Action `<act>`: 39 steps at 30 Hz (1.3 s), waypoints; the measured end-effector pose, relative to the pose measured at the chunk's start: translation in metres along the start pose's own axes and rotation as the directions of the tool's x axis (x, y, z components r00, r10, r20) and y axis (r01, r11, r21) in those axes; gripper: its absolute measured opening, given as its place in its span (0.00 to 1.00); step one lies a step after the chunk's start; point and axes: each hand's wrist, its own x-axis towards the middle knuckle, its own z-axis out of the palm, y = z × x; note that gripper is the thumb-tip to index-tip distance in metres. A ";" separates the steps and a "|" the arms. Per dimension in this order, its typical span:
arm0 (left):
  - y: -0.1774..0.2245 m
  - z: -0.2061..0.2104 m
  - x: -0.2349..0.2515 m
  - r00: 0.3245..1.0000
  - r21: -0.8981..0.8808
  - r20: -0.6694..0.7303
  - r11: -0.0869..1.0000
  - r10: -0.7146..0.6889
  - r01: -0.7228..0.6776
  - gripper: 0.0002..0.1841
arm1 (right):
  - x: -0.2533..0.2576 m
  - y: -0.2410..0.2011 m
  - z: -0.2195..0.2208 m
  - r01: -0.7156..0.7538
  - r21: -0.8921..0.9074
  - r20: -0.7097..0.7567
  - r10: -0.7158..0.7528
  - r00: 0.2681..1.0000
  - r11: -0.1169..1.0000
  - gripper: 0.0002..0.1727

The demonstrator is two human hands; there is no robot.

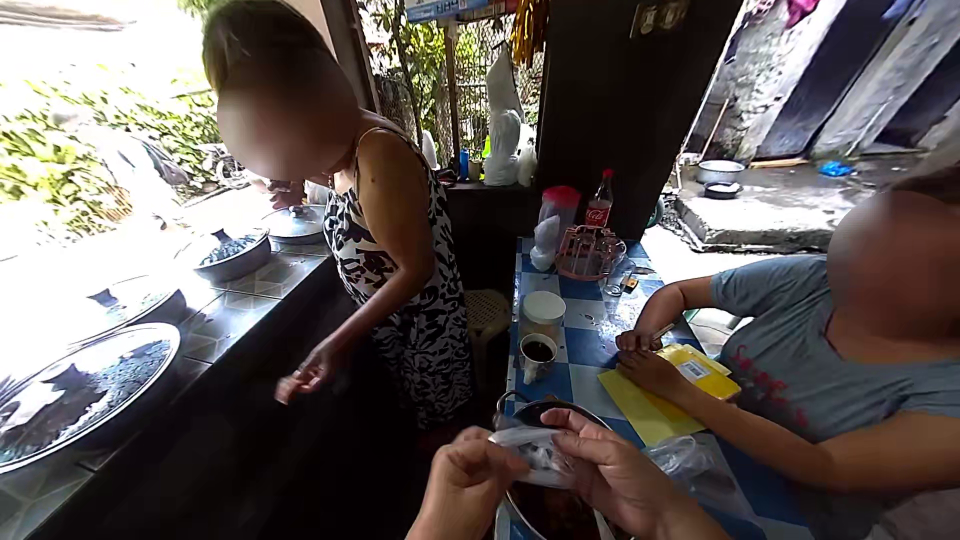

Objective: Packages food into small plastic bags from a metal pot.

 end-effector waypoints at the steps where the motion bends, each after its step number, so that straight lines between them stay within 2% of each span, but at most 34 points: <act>1: -0.007 -0.009 0.003 0.990 0.352 -0.055 0.930 0.134 -0.106 0.05 | -0.001 -0.001 -0.006 0.020 -0.074 0.049 -0.017 0.999 0.997 0.14; 2: -0.013 -0.018 0.004 0.975 0.571 -0.103 0.814 0.198 -0.105 0.05 | -0.003 -0.001 -0.015 0.054 -0.226 0.065 -0.041 0.997 0.973 0.15; 3: -0.015 -0.027 0.003 0.966 0.673 -0.164 0.738 0.200 -0.038 0.05 | -0.005 0.001 -0.026 0.082 -0.464 0.044 -0.070 0.997 0.882 0.16; 4: -0.018 -0.033 0.001 0.955 0.706 -0.236 0.707 0.181 0.041 0.04 | -0.005 0.004 -0.037 0.044 -0.727 -0.019 -0.083 0.996 0.685 0.17; 5: -0.021 -0.038 -0.003 0.938 0.704 -0.306 0.702 0.161 0.109 0.04 | -0.006 0.010 -0.046 -0.084 -0.911 -0.111 -0.044 0.993 0.405 0.21; 6: -0.026 -0.041 -0.009 0.924 0.683 -0.358 0.713 0.139 0.157 0.07 | -0.006 0.017 -0.050 -0.228 -0.964 -0.224 0.044 0.974 0.140 0.27; 7: -0.032 -0.041 -0.016 0.917 0.656 -0.382 0.732 0.115 0.182 0.10 | -0.004 0.028 -0.052 -0.313 -0.948 -0.317 0.133 0.939 -0.050 0.33; 8: -0.039 -0.039 -0.022 0.920 0.632 -0.381 0.751 0.086 0.192 0.15 | -0.002 0.040 -0.053 -0.350 -0.921 -0.379 0.197 0.904 -0.169 0.37; 9: -0.044 -0.036 -0.029 0.932 0.612 -0.361 0.764 0.043 0.202 0.22 | 0.001 0.051 -0.054 -0.364 -0.903 -0.414 0.235 0.879 -0.228 0.39; 12: -0.059 -0.025 -0.041 0.954 0.688 -0.299 0.695 0.010 0.209 0.44 | 0.009 0.060 -0.050 -0.444 -0.862 -0.501 0.270 0.822 -0.245 0.38; 15: -0.078 -0.020 -0.047 0.979 0.797 -0.201 0.588 0.039 0.140 0.55 | 0.012 0.043 -0.052 -0.522 -0.818 -0.569 0.219 0.792 -0.241 0.31; 18: -0.096 -0.013 -0.051 0.995 0.812 -0.042 0.577 -0.096 0.090 0.54 | 0.014 0.030 -0.068 -0.535 -0.815 -0.574 0.176 0.800 -0.223 0.29; 21: -0.109 -0.007 -0.046 0.989 0.814 0.079 0.580 -0.122 0.007 0.55 | 0.012 0.026 -0.083 -0.506 -0.842 -0.531 0.120 0.839 -0.188 0.27; 23: -0.110 -0.005 -0.037 0.986 0.834 0.105 0.551 -0.128 -0.017 0.56 | 0.005 0.019 -0.079 -0.494 -0.834 -0.531 0.115 0.840 -0.245 0.27; 26: -0.105 -0.005 -0.022 0.960 0.857 0.085 0.511 -0.268 0.067 0.58 | -0.008 0.003 -0.064 -0.478 -0.839 -0.514 0.089 0.853 -0.261 0.30; 29: -0.101 -0.005 -0.012 0.916 0.867 0.062 0.476 -0.396 0.147 0.61 | -0.015 0.002 -0.052 -0.389 -0.892 -0.393 -0.029 0.919 -0.228 0.29; 32: -0.101 -0.003 -0.008 0.894 0.873 0.059 0.456 -0.445 0.169 0.62 | -0.008 0.011 -0.040 -0.282 -0.919 -0.255 -0.129 0.958 -0.275 0.31; 35: -0.101 -0.002 -0.006 0.878 0.878 0.055 0.442 -0.476 0.184 0.62 | 0.009 0.029 -0.037 -0.124 -0.928 -0.056 -0.197 0.979 -0.352 0.31; 36: -0.101 -0.002 -0.006 0.871 0.879 0.052 0.436 -0.488 0.192 0.62 | 0.016 0.035 -0.039 -0.081 -0.923 -0.013 -0.179 0.984 -0.377 0.30; 37: -0.102 -0.002 -0.006 0.865 0.882 0.048 0.428 -0.499 0.198 0.62 | 0.023 0.037 -0.040 -0.071 -0.910 -0.032 -0.102 0.994 -0.408 0.30; 39: -0.103 -0.002 -0.006 0.863 0.892 0.041 0.408 -0.504 0.196 0.61 | 0.037 0.037 -0.043 -0.108 -0.876 -0.166 0.083 0.983 -0.470 0.30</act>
